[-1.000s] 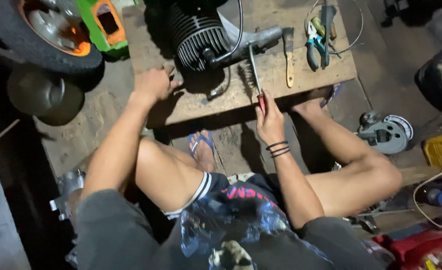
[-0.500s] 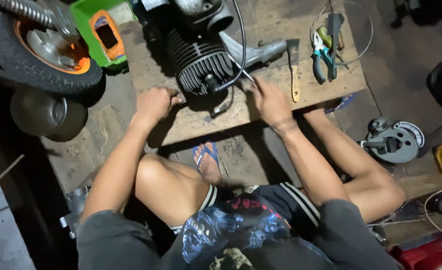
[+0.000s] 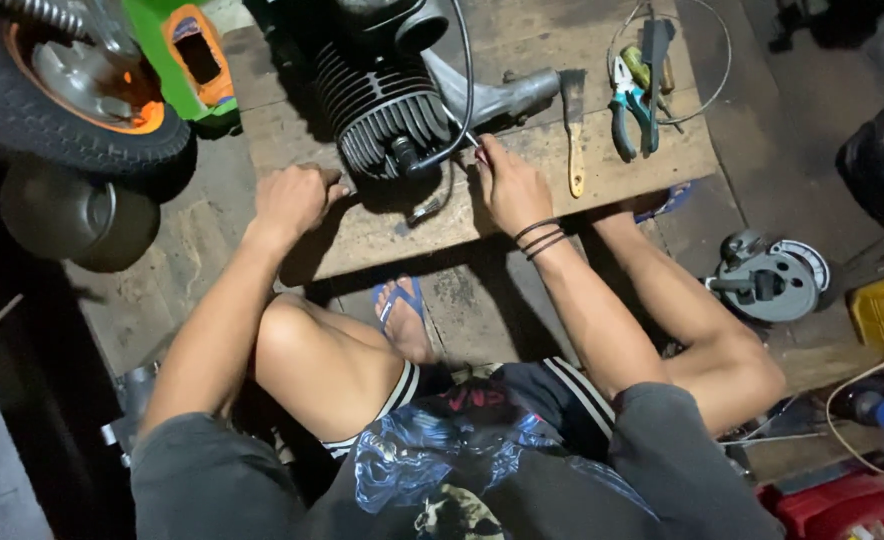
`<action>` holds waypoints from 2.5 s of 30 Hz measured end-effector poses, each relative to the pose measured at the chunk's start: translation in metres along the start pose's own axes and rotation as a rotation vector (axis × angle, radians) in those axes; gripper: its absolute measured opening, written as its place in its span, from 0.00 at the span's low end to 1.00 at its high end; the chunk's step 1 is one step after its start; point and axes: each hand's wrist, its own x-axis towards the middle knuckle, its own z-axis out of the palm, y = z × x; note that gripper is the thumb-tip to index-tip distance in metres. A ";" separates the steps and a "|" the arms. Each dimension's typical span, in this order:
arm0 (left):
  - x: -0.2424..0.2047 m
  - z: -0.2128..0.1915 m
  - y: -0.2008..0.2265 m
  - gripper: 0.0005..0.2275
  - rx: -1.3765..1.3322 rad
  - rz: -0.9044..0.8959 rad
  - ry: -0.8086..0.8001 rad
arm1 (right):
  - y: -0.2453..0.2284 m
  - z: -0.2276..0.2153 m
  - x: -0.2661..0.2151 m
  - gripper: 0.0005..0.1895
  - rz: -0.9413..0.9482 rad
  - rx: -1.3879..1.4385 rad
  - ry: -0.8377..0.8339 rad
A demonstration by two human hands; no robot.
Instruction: The person sits on the floor and cleans a small engine placed on a wooden board using a wire brush and a screwdriver. They scrub the engine's cooling fins and surrounding areas, occasionally switching between the brush and the screwdriver to remove dirt.
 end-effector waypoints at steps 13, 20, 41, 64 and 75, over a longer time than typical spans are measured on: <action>-0.001 0.007 0.010 0.15 0.008 -0.049 0.006 | -0.019 -0.029 -0.014 0.18 0.087 0.133 -0.062; 0.007 0.002 0.018 0.16 0.000 -0.067 0.004 | -0.016 -0.089 -0.032 0.18 0.259 -0.046 -0.327; -0.003 -0.007 0.025 0.19 -0.079 -0.131 -0.100 | -0.025 -0.074 -0.027 0.22 0.278 0.093 -0.367; 0.030 0.006 0.011 0.15 -0.132 -0.130 -0.166 | -0.032 -0.033 -0.008 0.23 0.418 0.197 -0.334; 0.065 0.040 0.000 0.14 0.061 -0.094 -0.076 | -0.066 -0.067 -0.016 0.21 0.421 0.179 -0.325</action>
